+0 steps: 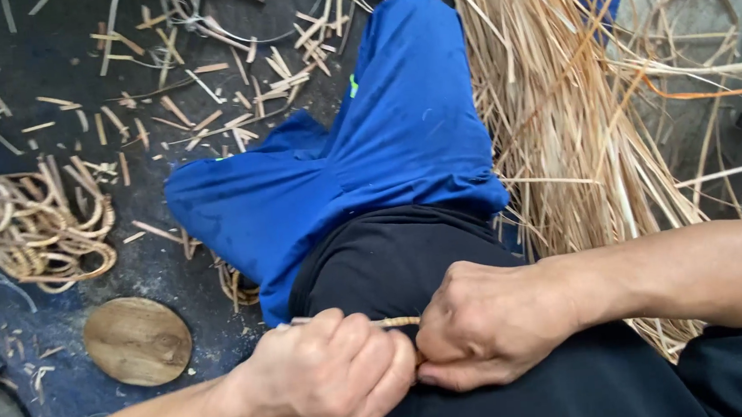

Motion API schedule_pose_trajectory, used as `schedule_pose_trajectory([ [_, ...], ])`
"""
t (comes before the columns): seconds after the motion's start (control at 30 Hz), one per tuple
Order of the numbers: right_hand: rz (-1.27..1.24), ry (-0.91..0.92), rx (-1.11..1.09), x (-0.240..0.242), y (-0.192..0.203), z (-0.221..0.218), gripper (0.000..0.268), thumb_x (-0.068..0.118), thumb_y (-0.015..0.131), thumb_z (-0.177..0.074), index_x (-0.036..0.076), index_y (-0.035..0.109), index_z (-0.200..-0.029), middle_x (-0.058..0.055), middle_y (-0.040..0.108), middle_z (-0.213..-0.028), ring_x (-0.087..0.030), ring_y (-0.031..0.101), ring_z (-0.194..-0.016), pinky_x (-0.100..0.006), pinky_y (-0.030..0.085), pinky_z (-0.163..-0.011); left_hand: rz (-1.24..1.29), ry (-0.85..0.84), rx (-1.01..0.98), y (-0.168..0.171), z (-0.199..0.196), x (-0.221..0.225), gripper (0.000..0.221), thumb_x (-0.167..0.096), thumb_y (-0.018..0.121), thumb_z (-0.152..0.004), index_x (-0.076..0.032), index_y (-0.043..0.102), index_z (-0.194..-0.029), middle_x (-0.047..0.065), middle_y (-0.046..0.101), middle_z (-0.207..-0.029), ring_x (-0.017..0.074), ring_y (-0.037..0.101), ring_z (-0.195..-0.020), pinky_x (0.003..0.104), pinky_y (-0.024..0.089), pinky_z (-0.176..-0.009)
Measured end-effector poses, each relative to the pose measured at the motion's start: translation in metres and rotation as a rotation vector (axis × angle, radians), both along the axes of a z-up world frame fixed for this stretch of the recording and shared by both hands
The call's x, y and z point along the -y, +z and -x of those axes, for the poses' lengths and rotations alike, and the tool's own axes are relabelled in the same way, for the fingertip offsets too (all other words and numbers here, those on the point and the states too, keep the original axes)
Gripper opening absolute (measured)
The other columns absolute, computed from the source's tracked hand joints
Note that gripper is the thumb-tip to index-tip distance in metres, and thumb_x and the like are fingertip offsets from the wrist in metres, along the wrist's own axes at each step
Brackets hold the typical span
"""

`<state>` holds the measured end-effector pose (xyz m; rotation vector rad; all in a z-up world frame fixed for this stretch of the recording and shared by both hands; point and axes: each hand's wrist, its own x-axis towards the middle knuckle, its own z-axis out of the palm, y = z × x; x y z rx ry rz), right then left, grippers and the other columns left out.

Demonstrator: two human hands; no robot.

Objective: The person sits on the floor binding thin rattan strips around a wooden stick, wrapping and tightening the strips by hand to form a coiled hook, and uses scissors to trim the rattan. Finished coiled hooks lie on the floor nearby as the person continues wrapping another piece.

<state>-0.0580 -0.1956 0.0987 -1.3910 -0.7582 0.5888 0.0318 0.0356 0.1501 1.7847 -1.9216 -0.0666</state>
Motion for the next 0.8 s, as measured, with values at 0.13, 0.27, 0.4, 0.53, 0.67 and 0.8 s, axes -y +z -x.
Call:
schedule_pose_trajectory([
  [0.13, -0.042, 0.009, -0.036, 0.004, -0.004, 0.009, 0.045, 0.013, 0.068, -0.103, 0.007, 0.044, -0.066, -0.009, 0.05, -0.063, -0.032, 0.058, -0.061, -0.042, 0.046, -0.056, -0.027, 0.023, -0.055, -0.01, 0.001, 0.001, 0.021, -0.022, 0.069, -0.096, -0.005, 0.064, -0.084, -0.001, 0.049, -0.068, 0.0124, 0.049, -0.059, 0.027, 0.036, -0.05],
  [0.27, 0.025, -0.06, -0.075, 0.015, -0.022, -0.023, 0.038, 0.018, 0.068, -0.101, 0.005, 0.05, -0.071, -0.009, 0.053, -0.064, -0.027, 0.057, -0.057, -0.04, 0.046, -0.055, -0.083, 0.09, -0.178, -0.029, -0.019, 0.003, 0.022, -0.023, 0.07, -0.098, -0.007, 0.064, -0.085, 0.001, 0.051, -0.068, 0.0171, 0.053, -0.06, 0.033, 0.04, -0.053],
  [0.4, 0.269, -0.322, -0.013, 0.037, -0.066, -0.042, 0.023, 0.021, 0.067, -0.098, 0.005, 0.065, -0.082, -0.005, 0.062, -0.07, -0.018, 0.06, -0.061, -0.03, 0.049, -0.055, -0.208, 0.322, -0.471, -0.041, -0.031, 0.001, 0.013, -0.016, 0.071, -0.092, -0.005, 0.065, -0.094, 0.008, 0.06, -0.076, 0.0272, 0.059, -0.067, 0.04, 0.047, -0.062],
  [0.53, 0.364, -0.566, 0.084, 0.046, -0.063, -0.051, 0.016, 0.015, 0.06, -0.107, 0.001, 0.065, -0.102, -0.007, 0.066, -0.09, -0.018, 0.066, -0.081, -0.031, 0.053, -0.073, -0.298, 0.492, -0.676, -0.049, -0.047, -0.009, 0.014, -0.009, 0.067, -0.095, -0.001, 0.066, -0.107, 0.013, 0.067, -0.089, 0.0326, 0.066, -0.079, 0.041, 0.052, -0.071],
  [0.67, 0.393, -0.625, 0.06, 0.041, -0.056, -0.052, 0.015, 0.015, 0.063, -0.105, 0.001, 0.065, -0.111, -0.009, 0.066, -0.097, -0.018, 0.065, -0.085, -0.03, 0.054, -0.075, -0.401, 0.514, -0.92, -0.059, -0.045, -0.014, 0.02, -0.005, 0.062, -0.096, -0.001, 0.066, -0.115, 0.016, 0.071, -0.097, 0.0344, 0.071, -0.088, 0.041, 0.055, -0.076],
  [0.8, 0.525, -0.537, 0.673, 0.017, -0.006, -0.08, 0.028, 0.022, 0.07, -0.086, 0.0, 0.066, -0.102, -0.015, 0.067, -0.097, -0.027, 0.066, -0.083, -0.036, 0.056, -0.07, -0.375, 0.44, -0.789, -0.064, -0.035, -0.01, 0.022, -0.003, 0.063, -0.093, 0.0, 0.066, -0.115, 0.018, 0.068, -0.093, 0.0373, 0.067, -0.088, 0.044, 0.053, -0.077],
])
